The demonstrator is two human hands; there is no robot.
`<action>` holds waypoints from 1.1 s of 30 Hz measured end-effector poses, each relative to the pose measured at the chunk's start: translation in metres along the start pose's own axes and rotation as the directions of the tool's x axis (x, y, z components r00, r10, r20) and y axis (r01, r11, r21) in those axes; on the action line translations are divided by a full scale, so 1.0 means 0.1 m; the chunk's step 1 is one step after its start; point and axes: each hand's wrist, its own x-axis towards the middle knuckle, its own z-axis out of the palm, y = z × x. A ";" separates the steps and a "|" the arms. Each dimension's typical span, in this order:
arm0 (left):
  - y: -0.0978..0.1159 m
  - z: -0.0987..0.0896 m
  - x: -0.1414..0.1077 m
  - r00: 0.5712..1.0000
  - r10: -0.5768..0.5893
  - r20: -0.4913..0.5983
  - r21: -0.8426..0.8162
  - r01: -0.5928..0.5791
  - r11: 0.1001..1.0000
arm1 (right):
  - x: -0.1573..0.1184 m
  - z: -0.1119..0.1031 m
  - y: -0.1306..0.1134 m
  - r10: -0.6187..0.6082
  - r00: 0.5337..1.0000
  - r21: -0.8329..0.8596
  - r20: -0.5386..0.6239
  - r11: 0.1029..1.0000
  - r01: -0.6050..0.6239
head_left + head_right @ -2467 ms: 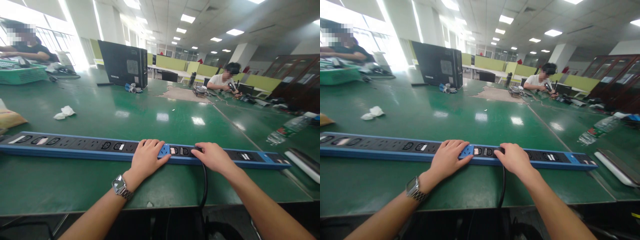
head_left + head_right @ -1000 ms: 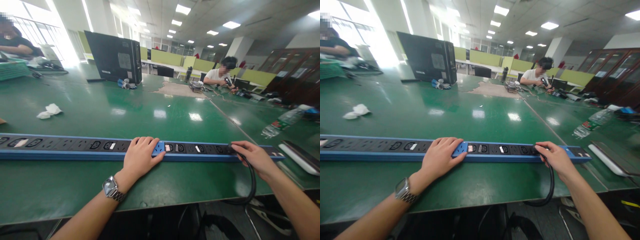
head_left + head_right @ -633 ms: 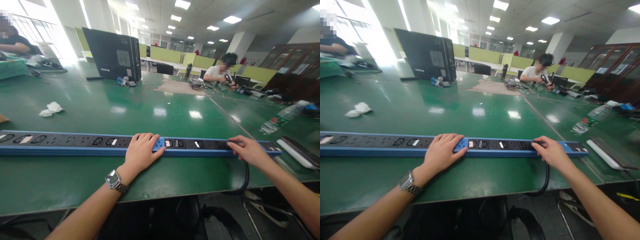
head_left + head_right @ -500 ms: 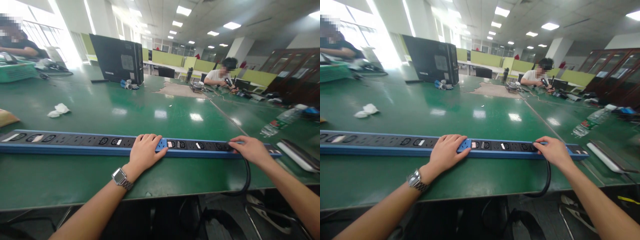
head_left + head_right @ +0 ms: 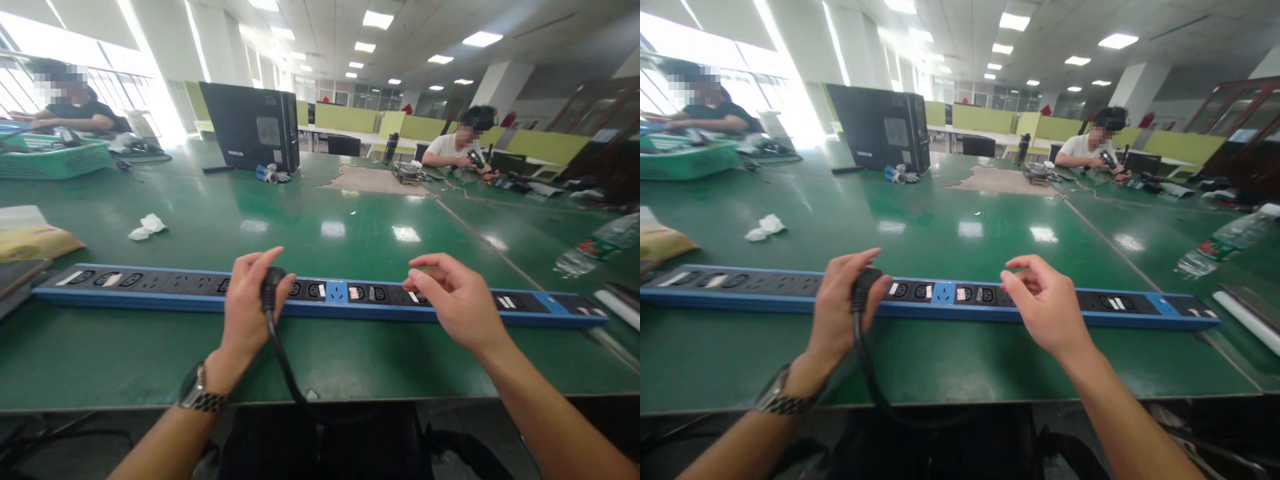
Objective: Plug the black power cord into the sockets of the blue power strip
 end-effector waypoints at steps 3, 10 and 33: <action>-0.41 -0.16 -0.02 0.984 -0.167 0.056 0.048 0.165 0.985 | 0.03 0.01 0.65 -0.057 0.992 -0.380 -0.116 0.925 0.008; -0.62 -0.11 0.16 0.908 0.023 0.418 -0.005 -0.023 1.000 | -0.02 0.17 1.21 -0.345 0.923 -0.671 -0.173 0.727 0.146; -0.08 0.15 0.19 0.885 0.170 0.434 -0.208 -0.085 0.974 | -0.02 0.22 1.20 -0.383 0.895 -0.688 -0.227 0.714 0.131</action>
